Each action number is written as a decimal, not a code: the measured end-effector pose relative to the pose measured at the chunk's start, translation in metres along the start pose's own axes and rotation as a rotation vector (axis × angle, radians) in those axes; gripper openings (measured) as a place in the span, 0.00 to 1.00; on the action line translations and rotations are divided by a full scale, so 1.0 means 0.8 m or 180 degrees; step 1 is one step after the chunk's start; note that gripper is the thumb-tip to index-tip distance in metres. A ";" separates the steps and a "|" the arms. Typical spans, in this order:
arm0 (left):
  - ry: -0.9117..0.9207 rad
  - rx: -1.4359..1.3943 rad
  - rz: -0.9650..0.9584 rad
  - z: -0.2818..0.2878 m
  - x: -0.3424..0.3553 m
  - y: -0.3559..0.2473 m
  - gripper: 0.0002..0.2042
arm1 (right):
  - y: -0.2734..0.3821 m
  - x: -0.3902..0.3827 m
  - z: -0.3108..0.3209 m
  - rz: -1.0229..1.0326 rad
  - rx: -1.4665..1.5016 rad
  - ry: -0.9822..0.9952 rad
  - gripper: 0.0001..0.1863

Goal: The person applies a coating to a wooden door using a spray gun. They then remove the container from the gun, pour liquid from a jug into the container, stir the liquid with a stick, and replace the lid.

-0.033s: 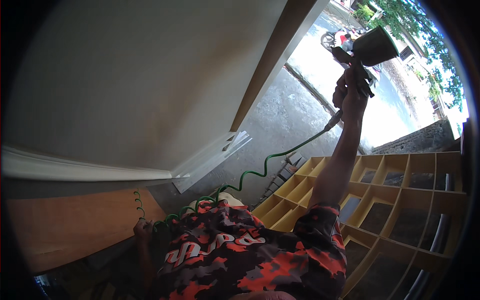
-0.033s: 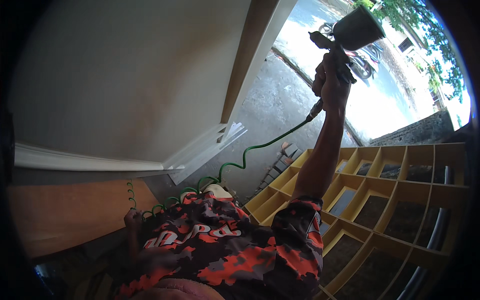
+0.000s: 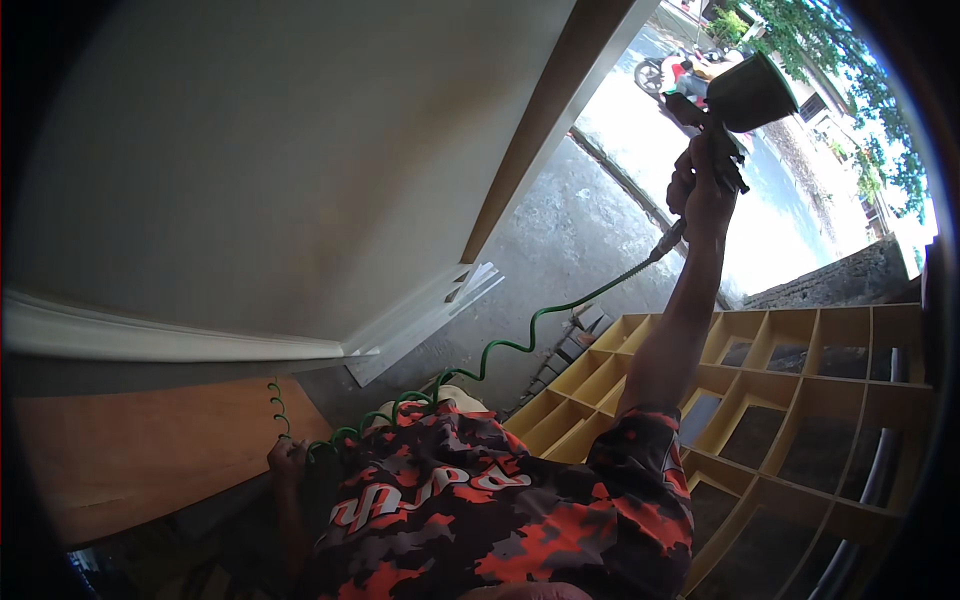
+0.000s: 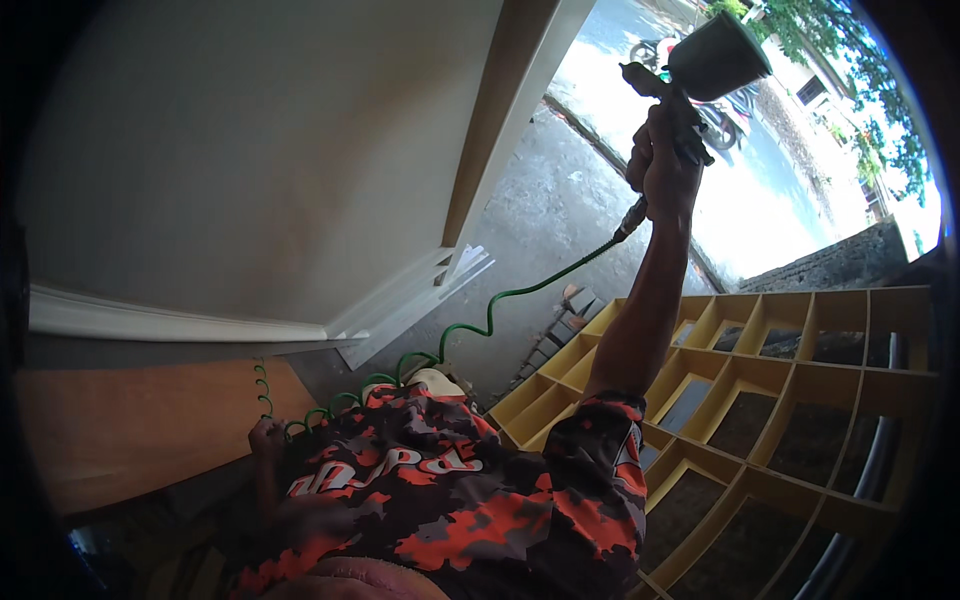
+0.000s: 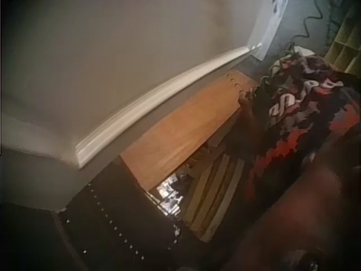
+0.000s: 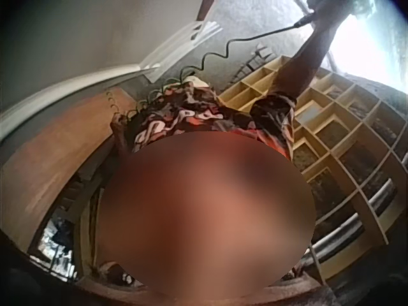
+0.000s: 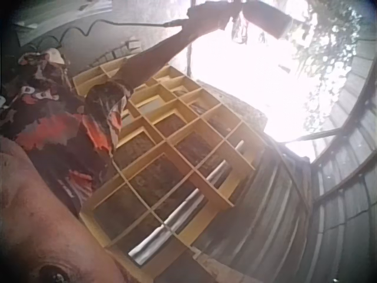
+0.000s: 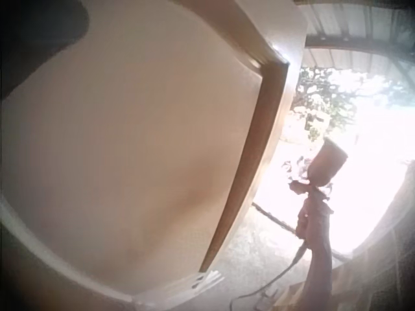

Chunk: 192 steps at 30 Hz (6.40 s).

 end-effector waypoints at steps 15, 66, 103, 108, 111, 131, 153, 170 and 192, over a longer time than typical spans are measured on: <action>-0.0180 -0.0259 0.0100 0.000 -0.003 -0.004 0.16 | 0.016 -0.051 -0.026 -0.0120 -0.0135 -0.0286 0.17; -0.0040 -0.0125 0.0887 0.017 -0.018 0.039 0.17 | 0.075 -0.303 -0.179 -0.0350 0.0389 0.1107 0.07; -0.0415 -0.0516 0.0937 0.011 -0.037 0.094 0.16 | 0.136 -0.489 -0.328 0.1020 0.1158 0.2976 0.20; -0.0517 -0.0529 0.0744 0.013 -0.034 0.091 0.16 | 0.132 -0.517 -0.354 0.0791 0.1276 0.3082 0.23; -0.0486 -0.0482 0.0799 0.012 -0.034 0.090 0.16 | 0.121 -0.531 -0.371 0.0555 0.1134 0.3376 0.29; -0.0280 -0.0308 0.0920 0.015 -0.009 0.070 0.16 | 0.142 -0.562 -0.390 0.0685 0.1348 0.3811 0.24; -0.0336 -0.0325 0.0871 0.005 0.003 0.062 0.16 | 0.121 -0.452 -0.296 0.1043 0.0882 0.2735 0.22; -0.0109 -0.0056 0.0670 0.051 0.034 0.052 0.13 | 0.164 -0.379 -0.264 0.0477 0.0271 0.2259 0.15; 0.0046 0.0051 0.0645 0.022 0.032 0.012 0.23 | 0.084 -0.251 -0.172 -0.0068 0.0153 0.1180 0.10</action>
Point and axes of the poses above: each hand's wrist, its own x-axis towards the middle knuckle, its own z-axis out of the back of the hand, y = z × x, the point moved 4 cm from there along x, towards the middle knuckle, and after that the axes turned 11 degrees about -y, right-handed, at the moved point
